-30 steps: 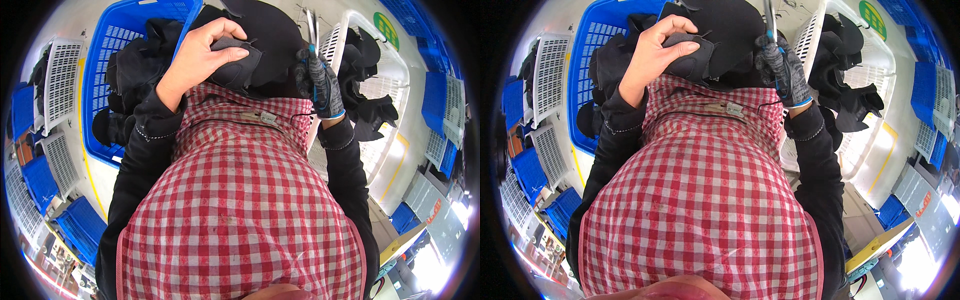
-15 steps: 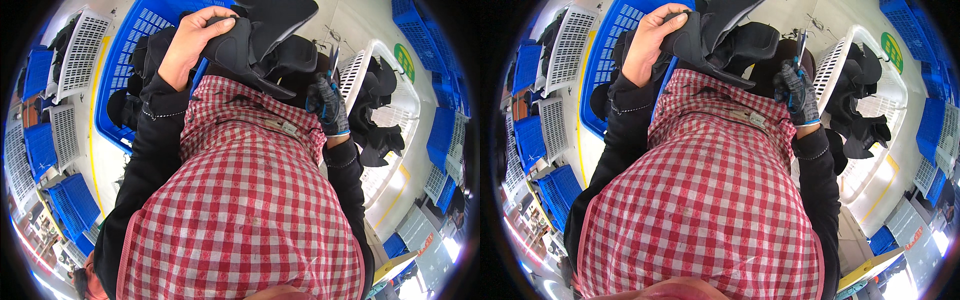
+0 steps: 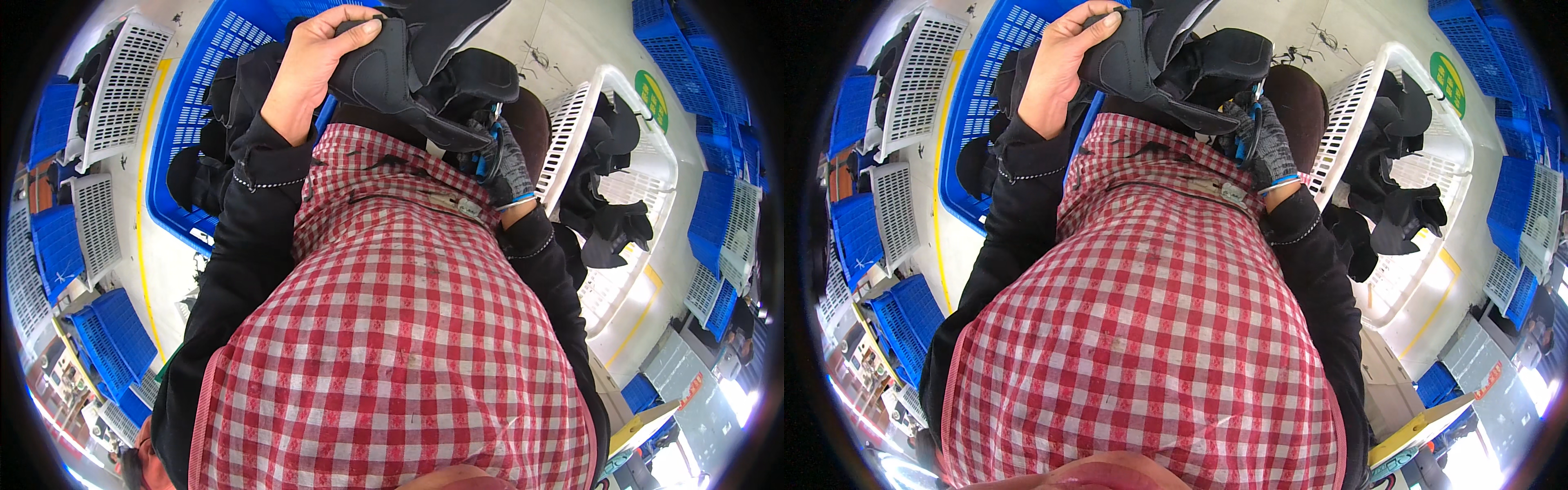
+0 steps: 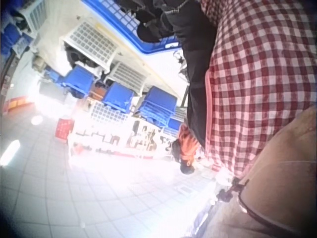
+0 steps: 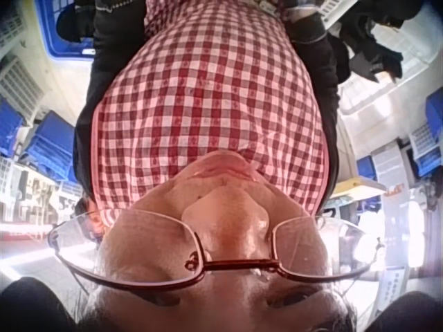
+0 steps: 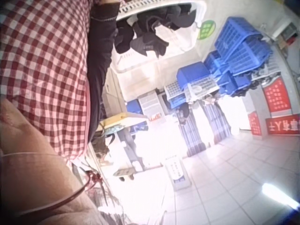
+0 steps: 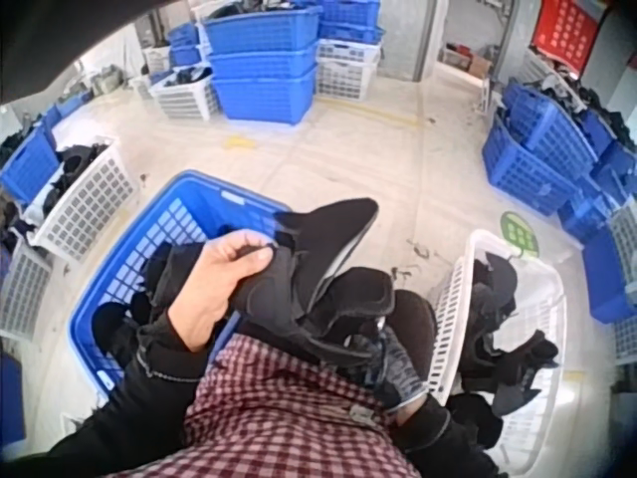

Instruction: The person uses scissors to trim excess black fabric pieces, cutting along edges and removing small offcuts. The person repeatedly picks up fabric from a blue basket, trims it, and places the trimmed pieces into a white basket.

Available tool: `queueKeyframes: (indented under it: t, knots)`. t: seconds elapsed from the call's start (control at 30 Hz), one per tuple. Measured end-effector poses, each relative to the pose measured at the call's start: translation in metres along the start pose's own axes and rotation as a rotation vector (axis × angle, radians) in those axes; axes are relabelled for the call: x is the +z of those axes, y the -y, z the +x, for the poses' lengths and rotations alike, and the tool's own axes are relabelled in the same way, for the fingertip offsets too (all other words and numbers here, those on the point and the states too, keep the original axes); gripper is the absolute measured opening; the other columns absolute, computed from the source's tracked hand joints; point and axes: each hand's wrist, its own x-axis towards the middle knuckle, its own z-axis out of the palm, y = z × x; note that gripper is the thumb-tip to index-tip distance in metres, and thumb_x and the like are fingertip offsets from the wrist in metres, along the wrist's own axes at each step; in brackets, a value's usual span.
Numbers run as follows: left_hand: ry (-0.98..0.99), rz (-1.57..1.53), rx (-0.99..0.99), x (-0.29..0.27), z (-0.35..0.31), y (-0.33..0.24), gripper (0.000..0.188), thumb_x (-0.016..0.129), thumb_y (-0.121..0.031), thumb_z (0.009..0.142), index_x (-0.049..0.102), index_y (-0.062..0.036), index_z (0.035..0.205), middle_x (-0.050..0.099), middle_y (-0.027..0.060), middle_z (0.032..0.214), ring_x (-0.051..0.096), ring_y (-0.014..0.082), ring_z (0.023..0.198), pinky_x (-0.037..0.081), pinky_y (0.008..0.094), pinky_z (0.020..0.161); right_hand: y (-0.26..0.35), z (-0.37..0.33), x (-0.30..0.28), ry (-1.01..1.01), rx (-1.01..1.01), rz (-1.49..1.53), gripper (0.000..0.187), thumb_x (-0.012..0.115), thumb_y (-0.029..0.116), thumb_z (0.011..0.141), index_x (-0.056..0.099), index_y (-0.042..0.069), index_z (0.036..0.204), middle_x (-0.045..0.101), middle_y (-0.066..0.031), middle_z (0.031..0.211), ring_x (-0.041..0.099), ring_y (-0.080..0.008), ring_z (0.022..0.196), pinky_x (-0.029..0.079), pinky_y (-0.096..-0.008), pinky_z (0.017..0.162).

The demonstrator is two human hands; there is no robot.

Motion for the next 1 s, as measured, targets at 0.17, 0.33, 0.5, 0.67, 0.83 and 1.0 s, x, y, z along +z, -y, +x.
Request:
queueKeyframes:
  t: [0.17,0.33,0.5,0.67,0.83,1.0]
  knots:
    - [0.0,-0.005,0.005,0.004,-0.003,0.0,0.008,0.069,-0.002,0.097,0.073,-0.0029,0.105,0.072,-0.0015,0.094,0.067,0.0082,0.085,0.054,0.0221,0.08,-0.007,0.002,-0.008,0.06,0.01,-0.069,0.04,0.067,0.028,0.104,0.054,0.007,0.135,0.068,-0.0042,0.105,0.065,-0.0137,0.084,0.055,-0.0285,0.073]
    - [-0.031,-0.104,0.024,-0.025,-0.007,-0.003,0.012,0.068,-0.009,0.099,0.072,-0.0029,0.107,0.073,0.0008,0.097,0.068,0.0109,0.086,0.055,0.0238,0.08,-0.001,0.008,-0.008,-0.144,-0.092,-0.122,0.032,0.066,0.018,0.103,0.054,0.005,0.13,0.073,-0.0088,0.104,0.067,-0.0179,0.082,0.055,-0.0306,0.072]
    - [0.065,-0.368,0.146,-0.086,-0.031,-0.025,0.023,0.061,-0.015,0.104,0.07,0.0001,0.119,0.075,0.007,0.103,0.073,0.0163,0.092,0.059,0.0266,0.086,0.046,0.014,-0.002,-0.05,-0.146,-0.119,0.03,0.07,0.016,0.1,0.057,0.003,0.124,0.068,-0.0069,0.093,0.066,-0.0178,0.08,0.054,-0.0302,0.072]
    - [0.805,0.094,-0.144,-0.093,-0.128,-0.067,0.022,0.06,-0.015,0.104,0.07,-0.0004,0.117,0.075,0.0068,0.102,0.073,0.0161,0.09,0.059,0.0271,0.085,0.05,-0.016,0.046,0.273,-0.12,0.088,0.06,0.072,0.039,0.098,0.046,0.006,0.141,0.069,-0.0141,0.119,0.067,-0.0198,0.095,0.056,-0.0338,0.084]
    - [0.766,0.478,-0.342,-0.08,-0.112,-0.005,0.02,0.059,-0.015,0.105,0.07,-0.0008,0.115,0.075,0.0067,0.101,0.073,0.0159,0.089,0.059,0.0276,0.084,0.039,-0.026,0.071,0.186,-0.063,0.065,0.061,0.08,0.014,0.091,0.047,0.005,0.141,0.067,-0.0083,0.109,0.068,-0.0182,0.094,0.056,-0.03,0.081]
    - [0.178,0.211,-0.289,-0.071,-0.032,0.082,0.02,0.058,-0.014,0.106,0.071,-0.0012,0.112,0.075,0.0065,0.1,0.073,0.0157,0.088,0.06,0.0281,0.083,0.032,-0.023,0.076,0.181,-0.019,0.043,0.06,0.081,0.008,0.089,0.047,0.005,0.139,0.068,-0.0069,0.107,0.069,-0.0178,0.091,0.057,-0.0313,0.079]
